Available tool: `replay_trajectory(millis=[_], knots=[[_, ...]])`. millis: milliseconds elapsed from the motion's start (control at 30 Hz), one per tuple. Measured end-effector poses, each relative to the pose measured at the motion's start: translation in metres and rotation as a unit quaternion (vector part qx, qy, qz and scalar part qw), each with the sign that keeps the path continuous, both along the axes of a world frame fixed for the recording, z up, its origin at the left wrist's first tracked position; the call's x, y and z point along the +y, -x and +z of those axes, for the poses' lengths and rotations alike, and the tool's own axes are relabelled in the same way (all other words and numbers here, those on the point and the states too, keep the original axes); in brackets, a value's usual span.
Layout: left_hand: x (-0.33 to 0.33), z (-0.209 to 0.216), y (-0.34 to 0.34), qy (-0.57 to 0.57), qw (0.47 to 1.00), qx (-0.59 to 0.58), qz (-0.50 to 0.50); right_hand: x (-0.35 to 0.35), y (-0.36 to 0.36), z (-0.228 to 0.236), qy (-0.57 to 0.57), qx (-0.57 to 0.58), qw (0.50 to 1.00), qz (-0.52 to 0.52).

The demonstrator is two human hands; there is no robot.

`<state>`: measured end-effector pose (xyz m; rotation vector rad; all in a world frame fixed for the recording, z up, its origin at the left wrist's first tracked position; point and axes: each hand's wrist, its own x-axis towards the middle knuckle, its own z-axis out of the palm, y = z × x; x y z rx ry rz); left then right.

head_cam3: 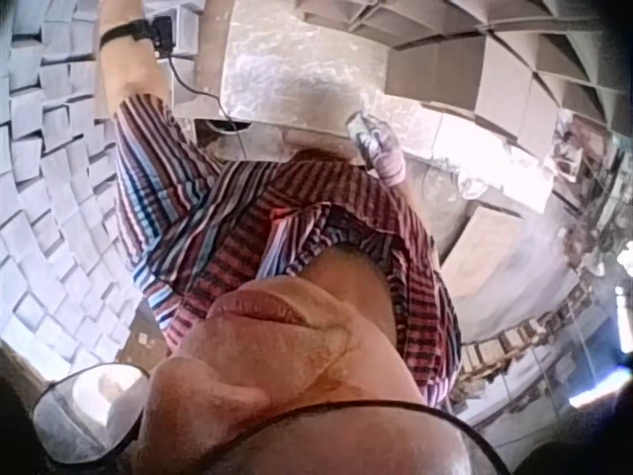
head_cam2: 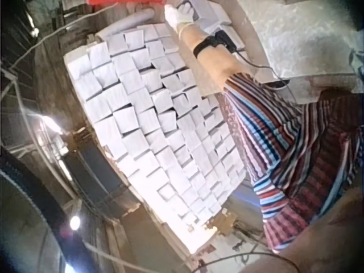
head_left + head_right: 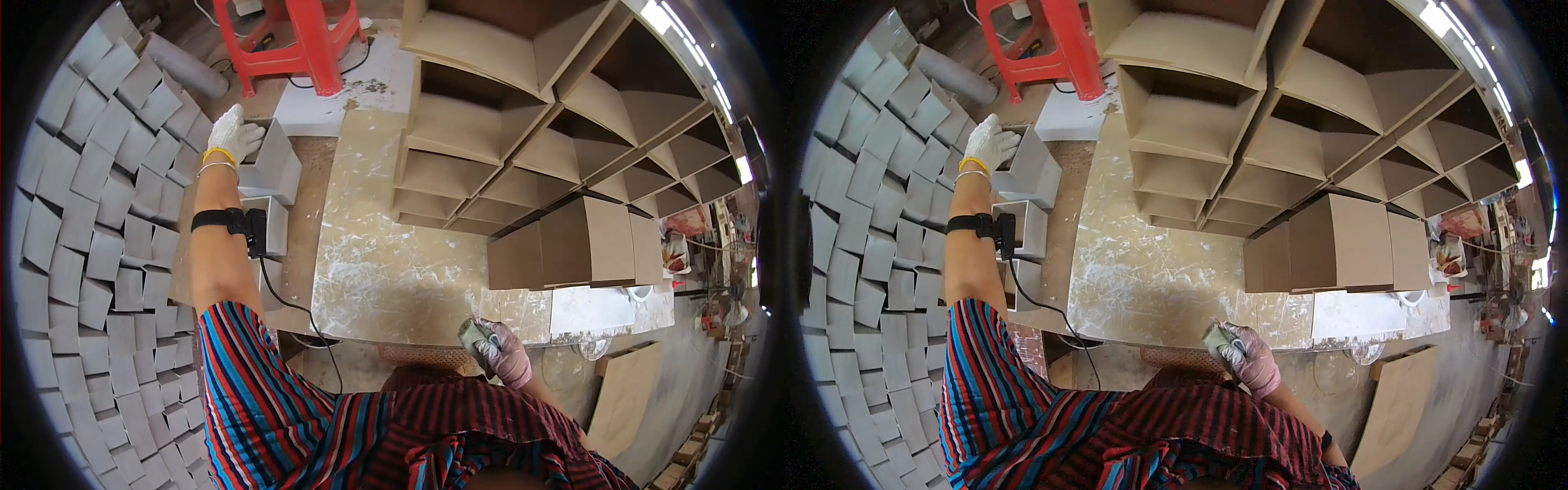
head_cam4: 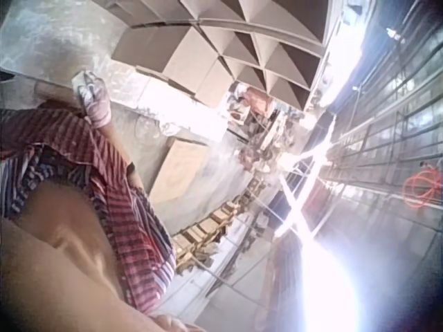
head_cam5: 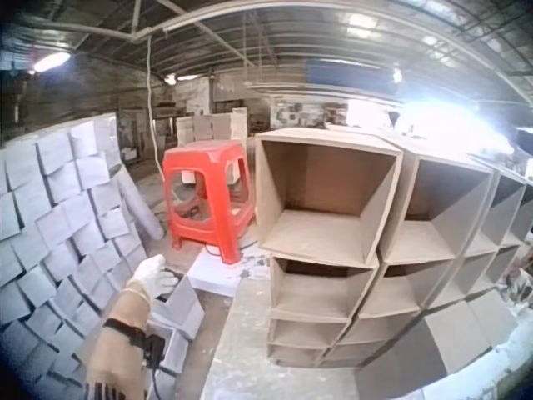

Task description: Polishing small wooden or composite square blocks using a cloth and a white cleaning/polishing substance.

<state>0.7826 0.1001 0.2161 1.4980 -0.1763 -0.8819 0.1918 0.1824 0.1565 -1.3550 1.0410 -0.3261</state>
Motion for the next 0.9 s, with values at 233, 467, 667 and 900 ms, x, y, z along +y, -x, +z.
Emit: replay_trajectory(millis=[233, 467, 667, 900], knots=[[0.05, 0.009, 0.03, 0.034, 0.993, -0.112, 0.006, -0.007, -0.007, -0.001, 0.047, 0.017, 0.998, 0.049], [0.16, -0.007, 0.074, 0.0, 0.978, -0.166, 0.123, -0.006, -0.011, 0.002, 0.114, 0.021, 0.99, 0.081], [0.21, -0.051, 0.074, -0.139, 0.977, -0.123, 0.104, -0.001, -0.007, -0.021, 0.029, -0.033, 0.998, 0.047], [0.203, -0.092, 0.094, -0.369, 0.9, -0.228, -0.036, 0.008, -0.001, -0.029, 0.033, -0.042, 0.996, 0.074]])
